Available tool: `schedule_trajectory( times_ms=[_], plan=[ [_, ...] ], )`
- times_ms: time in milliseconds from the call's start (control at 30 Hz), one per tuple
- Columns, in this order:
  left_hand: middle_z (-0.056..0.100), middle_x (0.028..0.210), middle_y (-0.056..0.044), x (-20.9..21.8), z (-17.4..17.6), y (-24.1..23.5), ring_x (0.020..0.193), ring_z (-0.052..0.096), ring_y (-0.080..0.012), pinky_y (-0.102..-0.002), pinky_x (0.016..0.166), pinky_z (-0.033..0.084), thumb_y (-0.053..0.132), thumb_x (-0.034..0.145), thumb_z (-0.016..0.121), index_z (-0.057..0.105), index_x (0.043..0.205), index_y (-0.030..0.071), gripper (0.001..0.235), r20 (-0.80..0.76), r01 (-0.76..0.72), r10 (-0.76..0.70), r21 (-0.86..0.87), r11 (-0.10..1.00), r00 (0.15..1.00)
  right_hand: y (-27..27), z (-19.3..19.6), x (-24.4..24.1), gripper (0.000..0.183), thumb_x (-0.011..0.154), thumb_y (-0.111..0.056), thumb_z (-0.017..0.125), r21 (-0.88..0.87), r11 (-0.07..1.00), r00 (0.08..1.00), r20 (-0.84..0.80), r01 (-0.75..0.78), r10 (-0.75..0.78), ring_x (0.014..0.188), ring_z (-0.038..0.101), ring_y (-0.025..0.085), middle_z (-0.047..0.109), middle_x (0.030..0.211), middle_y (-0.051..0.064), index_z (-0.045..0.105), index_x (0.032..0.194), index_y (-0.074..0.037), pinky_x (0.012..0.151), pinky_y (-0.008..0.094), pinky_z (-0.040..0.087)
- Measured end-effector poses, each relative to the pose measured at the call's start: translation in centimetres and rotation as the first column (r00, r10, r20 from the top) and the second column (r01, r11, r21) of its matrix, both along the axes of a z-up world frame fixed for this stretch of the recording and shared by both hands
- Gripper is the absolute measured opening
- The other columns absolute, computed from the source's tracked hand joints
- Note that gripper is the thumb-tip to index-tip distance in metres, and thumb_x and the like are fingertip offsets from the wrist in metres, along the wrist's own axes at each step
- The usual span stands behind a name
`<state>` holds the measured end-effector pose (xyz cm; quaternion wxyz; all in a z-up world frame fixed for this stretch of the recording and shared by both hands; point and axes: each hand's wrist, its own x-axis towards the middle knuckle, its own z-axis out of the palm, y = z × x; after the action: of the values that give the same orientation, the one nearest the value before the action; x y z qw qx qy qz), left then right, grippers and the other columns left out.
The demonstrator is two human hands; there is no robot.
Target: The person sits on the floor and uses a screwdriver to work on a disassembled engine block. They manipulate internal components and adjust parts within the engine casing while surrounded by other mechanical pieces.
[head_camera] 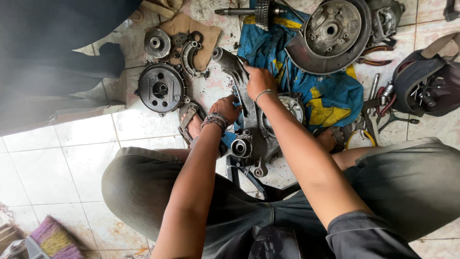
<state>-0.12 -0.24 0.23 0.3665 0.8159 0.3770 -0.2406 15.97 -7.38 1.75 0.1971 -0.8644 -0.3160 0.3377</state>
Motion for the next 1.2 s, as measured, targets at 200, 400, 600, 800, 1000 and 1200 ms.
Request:
schedule_trajectory(
  times_ms=[200,400,600,800,1000,1200],
  plan=[
    [0.074,0.106,-0.011,0.4,1.0,-0.1,0.110,0.072,-0.0359,-0.052,0.095,0.060,0.040,0.099,0.059,0.066,0.125,0.020,0.033,0.009,-0.018,0.018,-0.028,0.999,1.000,-0.6,-0.8,0.2,0.050,0.101,-0.011,0.050,-0.085,0.995,0.998,0.019,-0.050,0.052,0.112,0.071,0.035,0.076,0.114,0.013,0.064,0.141,-0.037,0.096,0.052,0.059],
    [0.073,0.104,-0.013,-0.5,1.0,0.1,0.107,0.072,-0.0386,-0.053,0.094,0.059,0.038,0.099,0.060,0.065,0.124,0.016,0.034,0.012,-0.017,0.018,-0.034,0.999,1.000,-2.4,1.0,1.1,0.048,0.102,-0.008,0.048,-0.011,0.998,0.997,-0.026,-0.068,0.068,0.112,0.070,0.041,0.074,0.117,0.020,0.066,0.142,-0.029,0.095,0.055,0.059],
    [0.074,0.105,-0.012,-0.6,-0.4,0.0,0.108,0.072,-0.0375,-0.053,0.094,0.059,0.039,0.098,0.061,0.066,0.123,0.017,0.034,0.026,-0.006,0.007,-0.024,1.000,1.000,-1.4,1.3,1.0,0.050,0.102,-0.002,0.048,0.145,0.983,0.993,-0.020,-0.112,0.117,0.115,0.065,0.050,0.072,0.117,0.030,0.063,0.144,-0.022,0.098,0.061,0.056],
    [0.057,0.136,-0.011,0.6,-1.3,1.9,0.123,0.063,-0.0387,-0.055,0.098,0.058,0.033,0.093,0.072,0.054,0.136,0.022,0.047,0.220,-0.189,0.149,0.177,0.966,0.964,-2.7,-1.1,1.4,0.050,0.099,-0.004,0.050,0.162,0.976,0.989,0.033,-0.145,0.141,0.111,0.069,0.043,0.075,0.110,0.022,0.067,0.141,-0.027,0.097,0.054,0.058],
    [0.046,0.145,-0.016,2.0,2.4,3.6,0.131,0.053,-0.0419,-0.057,0.101,0.055,0.027,0.092,0.072,0.054,0.133,0.011,0.048,0.434,-0.289,0.098,0.400,0.870,0.896,-1.8,-2.6,1.4,0.052,0.099,-0.005,0.051,0.191,0.974,0.992,0.058,-0.117,0.108,0.111,0.069,0.043,0.075,0.111,0.020,0.065,0.141,-0.032,0.096,0.055,0.058],
    [0.051,0.138,-0.009,2.3,1.6,3.3,0.129,0.056,-0.0355,-0.052,0.101,0.054,0.028,0.090,0.071,0.053,0.139,0.016,0.053,0.469,-0.297,0.047,0.477,0.827,0.882,-3.0,-3.8,1.1,0.051,0.099,-0.006,0.053,0.168,0.977,0.991,0.067,-0.129,0.119,0.110,0.068,0.044,0.074,0.108,0.023,0.066,0.141,-0.033,0.096,0.057,0.057]
  ],
)
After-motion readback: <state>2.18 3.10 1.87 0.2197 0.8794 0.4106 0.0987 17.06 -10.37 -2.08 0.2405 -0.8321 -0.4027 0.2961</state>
